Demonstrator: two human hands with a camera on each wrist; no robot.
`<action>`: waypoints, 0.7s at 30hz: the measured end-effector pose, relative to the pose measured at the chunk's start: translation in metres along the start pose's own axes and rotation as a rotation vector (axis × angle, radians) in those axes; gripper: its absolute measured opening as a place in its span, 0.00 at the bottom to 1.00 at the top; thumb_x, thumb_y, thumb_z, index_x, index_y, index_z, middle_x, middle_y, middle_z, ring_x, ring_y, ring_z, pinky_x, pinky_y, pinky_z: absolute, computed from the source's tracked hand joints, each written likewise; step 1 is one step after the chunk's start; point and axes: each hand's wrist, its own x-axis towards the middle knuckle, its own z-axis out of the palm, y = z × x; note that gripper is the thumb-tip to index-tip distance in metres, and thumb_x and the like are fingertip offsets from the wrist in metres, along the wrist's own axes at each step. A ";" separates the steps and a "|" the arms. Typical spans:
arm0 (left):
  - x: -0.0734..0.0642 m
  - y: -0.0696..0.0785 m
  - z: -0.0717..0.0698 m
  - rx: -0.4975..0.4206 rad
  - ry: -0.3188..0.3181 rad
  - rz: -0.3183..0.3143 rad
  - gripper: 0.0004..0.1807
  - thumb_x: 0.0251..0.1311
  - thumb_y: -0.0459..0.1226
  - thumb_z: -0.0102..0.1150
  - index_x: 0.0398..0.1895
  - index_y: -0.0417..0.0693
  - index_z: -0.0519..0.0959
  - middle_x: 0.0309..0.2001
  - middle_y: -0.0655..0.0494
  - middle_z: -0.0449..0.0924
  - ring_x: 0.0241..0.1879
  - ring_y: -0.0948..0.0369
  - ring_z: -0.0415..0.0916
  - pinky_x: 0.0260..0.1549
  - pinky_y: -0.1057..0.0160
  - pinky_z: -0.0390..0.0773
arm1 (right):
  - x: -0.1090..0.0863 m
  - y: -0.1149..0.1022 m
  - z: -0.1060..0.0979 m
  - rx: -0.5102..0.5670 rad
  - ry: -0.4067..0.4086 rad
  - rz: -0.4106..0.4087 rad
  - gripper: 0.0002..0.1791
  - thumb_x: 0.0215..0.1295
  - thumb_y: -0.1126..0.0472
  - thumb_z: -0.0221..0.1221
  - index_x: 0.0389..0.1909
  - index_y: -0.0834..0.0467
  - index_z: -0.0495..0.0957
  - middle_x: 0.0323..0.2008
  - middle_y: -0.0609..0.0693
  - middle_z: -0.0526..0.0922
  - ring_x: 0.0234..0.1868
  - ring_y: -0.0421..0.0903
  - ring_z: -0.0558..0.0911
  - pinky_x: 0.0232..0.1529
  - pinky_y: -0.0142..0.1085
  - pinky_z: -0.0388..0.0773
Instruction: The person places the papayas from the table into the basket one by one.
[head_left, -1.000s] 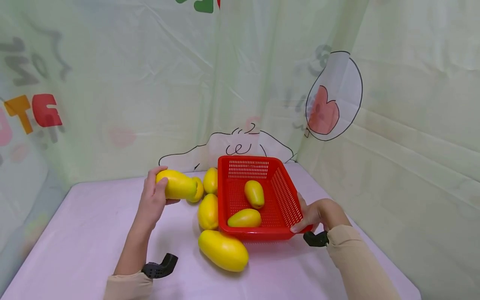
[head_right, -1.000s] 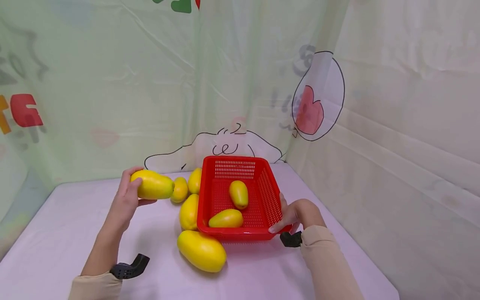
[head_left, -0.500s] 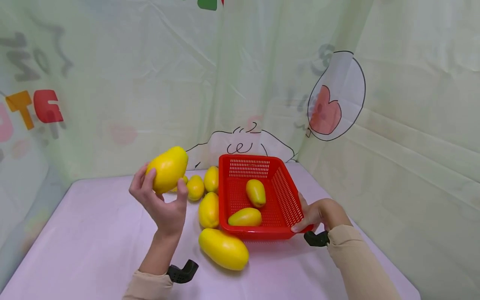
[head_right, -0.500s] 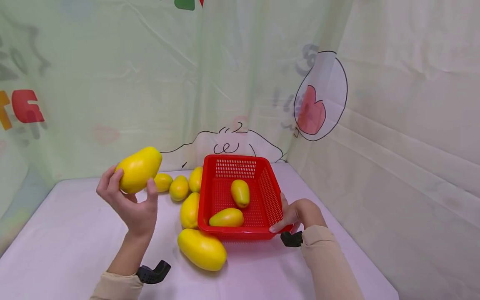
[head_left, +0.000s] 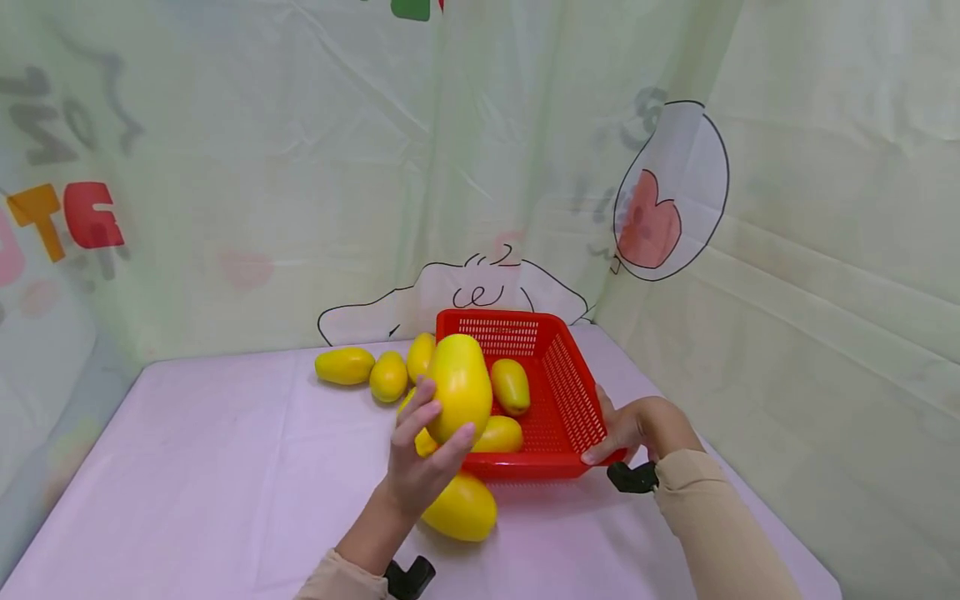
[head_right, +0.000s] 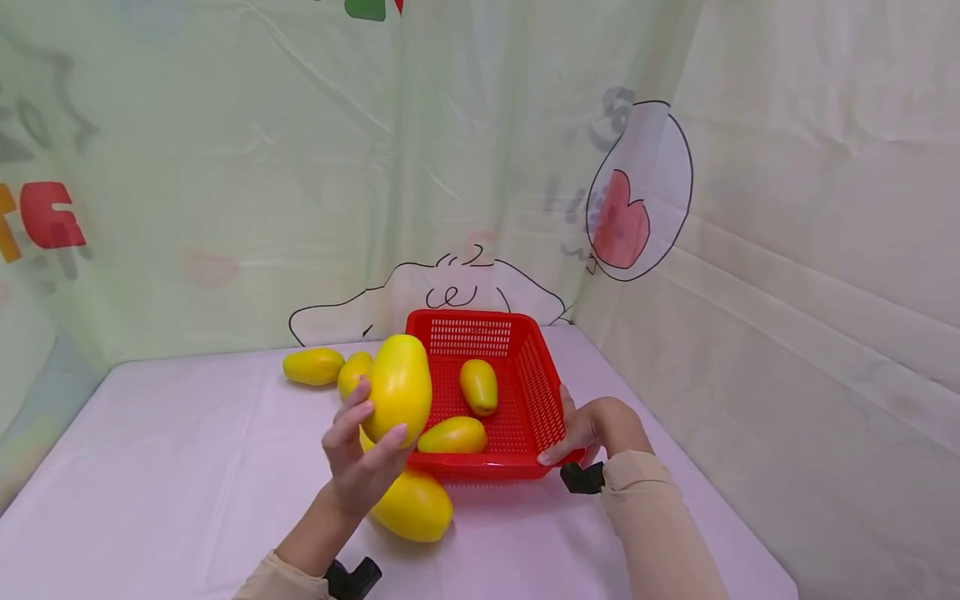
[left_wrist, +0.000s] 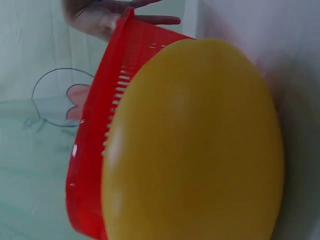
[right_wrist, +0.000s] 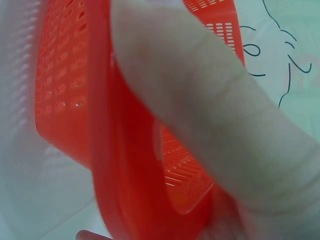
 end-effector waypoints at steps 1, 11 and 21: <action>-0.003 0.003 0.003 -0.019 -0.035 -0.003 0.10 0.62 0.31 0.56 0.45 0.48 0.72 0.51 0.39 0.60 0.68 0.45 0.58 0.64 0.54 0.65 | 0.000 0.000 0.000 -0.001 -0.001 -0.001 0.75 0.38 0.45 0.75 0.73 0.54 0.26 0.48 0.65 0.70 0.52 0.64 0.67 0.39 0.49 0.83; -0.032 0.020 0.023 -0.041 -0.283 -0.207 0.16 0.60 0.38 0.59 0.52 0.52 0.73 0.56 0.40 0.67 0.62 0.46 0.67 0.55 0.58 0.75 | 0.005 0.002 0.000 -0.070 -0.008 -0.010 0.76 0.36 0.43 0.75 0.73 0.55 0.27 0.46 0.62 0.73 0.51 0.61 0.70 0.39 0.48 0.83; -0.041 0.021 0.034 -0.002 -0.415 -0.342 0.23 0.56 0.39 0.65 0.54 0.55 0.70 0.59 0.40 0.66 0.62 0.49 0.68 0.53 0.60 0.78 | 0.009 -0.002 -0.001 -0.108 0.000 0.003 0.78 0.34 0.43 0.75 0.73 0.55 0.26 0.48 0.62 0.71 0.51 0.59 0.71 0.39 0.48 0.83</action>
